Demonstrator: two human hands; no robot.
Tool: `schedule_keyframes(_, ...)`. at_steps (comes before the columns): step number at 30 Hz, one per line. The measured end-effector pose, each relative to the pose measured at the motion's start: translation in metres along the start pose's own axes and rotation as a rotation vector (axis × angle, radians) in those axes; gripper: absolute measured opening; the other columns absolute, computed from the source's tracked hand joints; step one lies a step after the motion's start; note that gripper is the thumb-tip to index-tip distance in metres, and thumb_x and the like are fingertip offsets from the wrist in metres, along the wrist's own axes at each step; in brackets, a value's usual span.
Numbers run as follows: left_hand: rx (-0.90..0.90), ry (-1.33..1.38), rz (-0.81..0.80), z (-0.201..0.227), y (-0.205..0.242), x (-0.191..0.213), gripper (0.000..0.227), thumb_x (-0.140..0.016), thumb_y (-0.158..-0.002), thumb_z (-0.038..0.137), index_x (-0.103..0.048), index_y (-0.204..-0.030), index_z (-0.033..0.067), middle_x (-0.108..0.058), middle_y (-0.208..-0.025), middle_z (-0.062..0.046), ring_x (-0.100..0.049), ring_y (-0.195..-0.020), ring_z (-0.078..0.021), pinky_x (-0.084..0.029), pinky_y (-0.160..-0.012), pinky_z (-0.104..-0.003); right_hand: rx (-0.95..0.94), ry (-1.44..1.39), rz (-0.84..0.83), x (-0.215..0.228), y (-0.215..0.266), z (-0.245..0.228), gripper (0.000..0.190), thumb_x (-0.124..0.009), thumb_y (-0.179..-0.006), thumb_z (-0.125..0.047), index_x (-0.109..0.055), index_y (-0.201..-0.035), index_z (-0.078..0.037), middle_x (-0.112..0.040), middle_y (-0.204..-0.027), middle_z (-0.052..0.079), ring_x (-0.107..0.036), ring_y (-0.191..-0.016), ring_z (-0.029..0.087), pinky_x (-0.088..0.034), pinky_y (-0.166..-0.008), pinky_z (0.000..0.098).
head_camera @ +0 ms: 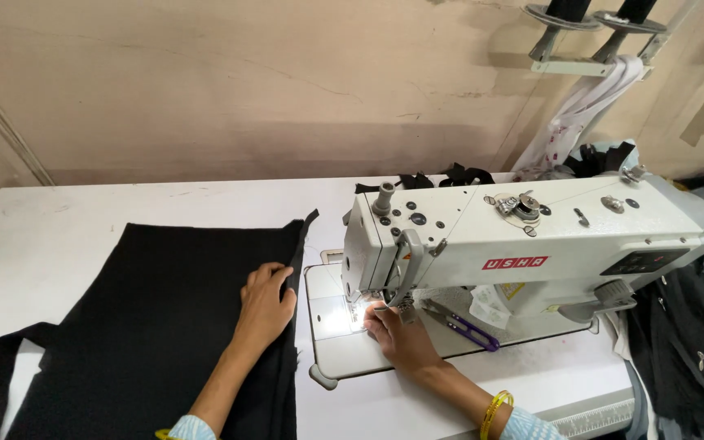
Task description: Sewing a black fabric piece with a strap using an industrial sewing machine.
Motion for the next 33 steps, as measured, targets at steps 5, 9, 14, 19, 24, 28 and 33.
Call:
schedule_keyframes(5,0.056,0.076,-0.046,0.017,0.041,0.001,0.045,-0.064,-0.085,0.014,-0.065,-0.129,0.0044,-0.055,-0.139,-0.009,-0.047,-0.132,-0.0291,-0.035,-0.110,-0.045,0.148,0.166,-0.065,0.007,0.003,-0.028,0.008,-0.065,-0.096,-0.021,-0.067,-0.093,-0.014,-0.069,-0.086,0.009,-0.061,-0.086,0.030,-0.053,-0.075,0.0452)
schedule_keyframes(9,0.146,0.073,-0.107,0.046,0.072,0.008,0.046,-0.065,-0.085,0.014,-0.064,-0.131,0.0064,-0.053,-0.141,-0.007,-0.044,-0.136,-0.0260,-0.033,-0.112,-0.043,0.387,0.360,0.033,0.013,0.006,-0.023,0.009,-0.065,-0.092,-0.018,-0.067,-0.098,-0.012,-0.063,-0.088,0.013,-0.059,-0.086,0.033,-0.051,-0.077,0.0461)
schedule_keyframes(14,0.174,0.074,-0.236,0.078,0.110,0.006,0.057,-0.068,-0.086,0.019,-0.057,-0.142,0.0102,-0.047,-0.142,-0.005,-0.039,-0.137,-0.0237,-0.031,-0.112,-0.041,0.305,0.549,0.136,0.017,0.003,0.019,0.013,-0.067,-0.095,-0.017,-0.066,-0.106,-0.012,-0.064,-0.105,0.007,-0.059,-0.106,0.030,-0.048,-0.090,0.0473)
schedule_keyframes(19,0.230,0.087,-0.298,0.092,0.123,0.004,0.057,-0.070,-0.085,0.022,-0.059,-0.140,0.0141,-0.046,-0.142,-0.003,-0.039,-0.136,-0.0223,-0.031,-0.112,-0.041,0.310,0.322,-0.083,0.028,0.032,-0.045,0.039,-0.070,-0.087,-0.016,-0.066,-0.126,-0.013,-0.062,-0.120,0.009,-0.056,-0.113,0.030,-0.046,-0.097,0.0459)
schedule_keyframes(24,0.233,0.100,-0.228,0.091,0.112,0.005,0.042,-0.068,-0.087,0.023,-0.068,-0.129,0.0147,-0.055,-0.133,-0.003,-0.051,-0.129,-0.0239,-0.039,-0.107,-0.040,0.414,0.124,-0.205,0.021,0.041,-0.077,0.051,-0.070,-0.094,-0.024,-0.058,-0.141,-0.006,-0.057,-0.132,0.009,-0.051,-0.125,0.030,-0.042,-0.101,0.0451)
schedule_keyframes(28,0.155,0.162,-0.049,0.099,0.083,0.016,0.038,-0.066,-0.089,0.027,-0.066,-0.123,0.0097,-0.062,-0.124,-0.007,-0.065,-0.108,-0.0275,-0.055,-0.088,-0.039,0.402,0.140,-0.206,0.014,0.041,-0.070,0.050,-0.071,-0.094,-0.028,-0.060,-0.137,-0.006,-0.057,-0.133,0.009,-0.048,-0.126,0.029,-0.040,-0.099,0.0457)
schedule_keyframes(33,-0.023,-0.081,-0.077,0.110,0.054,0.004,0.055,-0.070,-0.090,0.035,-0.055,-0.133,0.0059,-0.062,-0.116,-0.014,-0.064,-0.106,-0.0307,-0.055,-0.081,-0.044,0.306,0.178,-0.292,0.013,0.041,-0.068,0.042,-0.070,-0.094,-0.030,-0.064,-0.131,-0.009,-0.057,-0.132,0.007,-0.047,-0.127,0.029,-0.039,-0.100,0.0461)
Point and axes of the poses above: each hand's wrist, its own y-axis away from the middle knuckle, its own x-axis out of the back of the hand, z = x × y, the point moved 2 cm from there along -y, towards the middle knuckle
